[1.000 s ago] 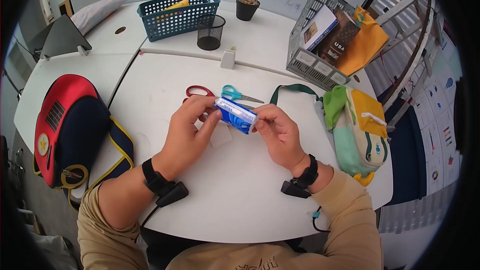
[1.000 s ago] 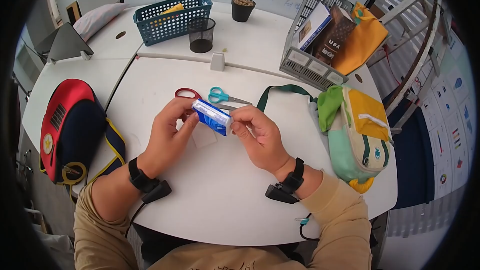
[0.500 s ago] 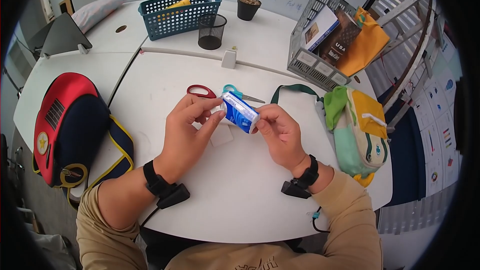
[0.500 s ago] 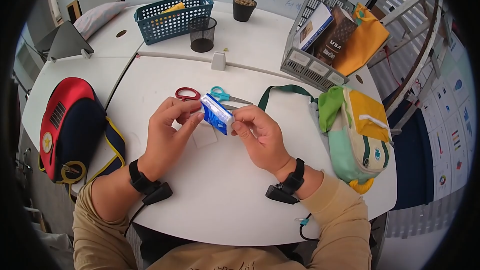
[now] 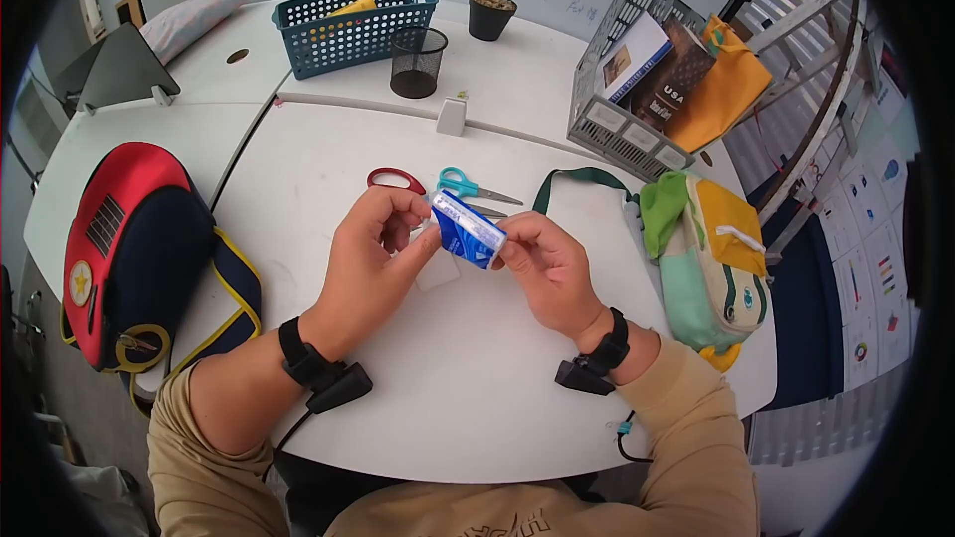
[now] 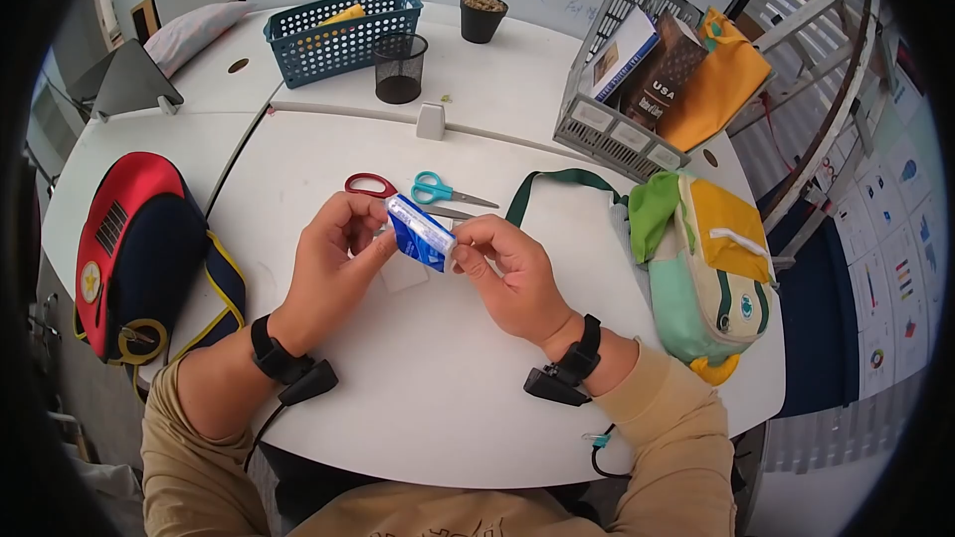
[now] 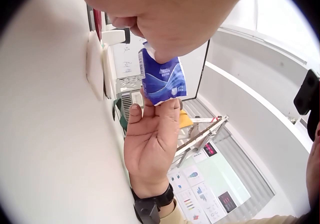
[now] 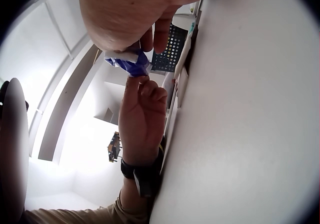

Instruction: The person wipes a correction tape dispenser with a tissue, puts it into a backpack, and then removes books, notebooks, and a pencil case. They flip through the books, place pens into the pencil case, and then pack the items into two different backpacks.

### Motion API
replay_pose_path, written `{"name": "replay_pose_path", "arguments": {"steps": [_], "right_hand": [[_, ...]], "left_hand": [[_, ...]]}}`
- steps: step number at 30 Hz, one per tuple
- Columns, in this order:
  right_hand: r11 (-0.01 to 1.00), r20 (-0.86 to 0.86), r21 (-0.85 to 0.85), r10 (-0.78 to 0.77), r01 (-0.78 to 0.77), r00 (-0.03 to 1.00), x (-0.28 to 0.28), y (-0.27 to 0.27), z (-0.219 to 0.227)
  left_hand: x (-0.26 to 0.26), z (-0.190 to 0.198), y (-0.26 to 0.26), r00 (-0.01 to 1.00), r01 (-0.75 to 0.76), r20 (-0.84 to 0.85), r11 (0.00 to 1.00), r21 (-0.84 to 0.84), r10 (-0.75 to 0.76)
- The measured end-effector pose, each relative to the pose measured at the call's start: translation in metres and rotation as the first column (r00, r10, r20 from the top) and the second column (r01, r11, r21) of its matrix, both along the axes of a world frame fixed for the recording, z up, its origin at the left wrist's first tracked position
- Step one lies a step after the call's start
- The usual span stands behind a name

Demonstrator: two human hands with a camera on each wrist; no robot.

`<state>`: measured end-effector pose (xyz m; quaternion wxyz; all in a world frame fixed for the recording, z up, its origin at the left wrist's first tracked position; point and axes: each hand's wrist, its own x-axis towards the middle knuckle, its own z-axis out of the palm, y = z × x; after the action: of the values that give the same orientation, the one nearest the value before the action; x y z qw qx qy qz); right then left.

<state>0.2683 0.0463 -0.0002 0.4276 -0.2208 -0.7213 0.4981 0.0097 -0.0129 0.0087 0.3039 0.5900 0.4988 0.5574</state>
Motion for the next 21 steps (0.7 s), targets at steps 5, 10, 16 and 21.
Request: {"name": "replay_pose_path", "arguments": {"steps": [5,10,16,21], "right_hand": [[1.000,0.005,-0.002,-0.002,0.002,1.000,-0.0014,-0.0025,0.0009],[1.000,0.025,0.023,0.008,-0.009,1.000,-0.0014,-0.0034,0.0033],[0.998,-0.003,-0.004,-0.064,0.064,0.998,-0.0010,-0.0018,0.0031],[0.985,-0.002,-0.001,-0.171,0.171,0.985,0.0014,0.0029,0.0027]], "left_hand": [[0.0020,0.0059,-0.0033,0.998,-0.010,-0.065,0.997,0.077,0.015],[0.0007,0.0033,-0.0030,0.999,0.008,-0.043,0.999,0.033,-0.007],[-0.0025,-0.0007,0.0023,0.996,0.044,0.079,0.995,-0.092,-0.036],[0.0003,0.0056,0.0027,0.994,0.082,0.076,0.993,-0.089,-0.076]]}}
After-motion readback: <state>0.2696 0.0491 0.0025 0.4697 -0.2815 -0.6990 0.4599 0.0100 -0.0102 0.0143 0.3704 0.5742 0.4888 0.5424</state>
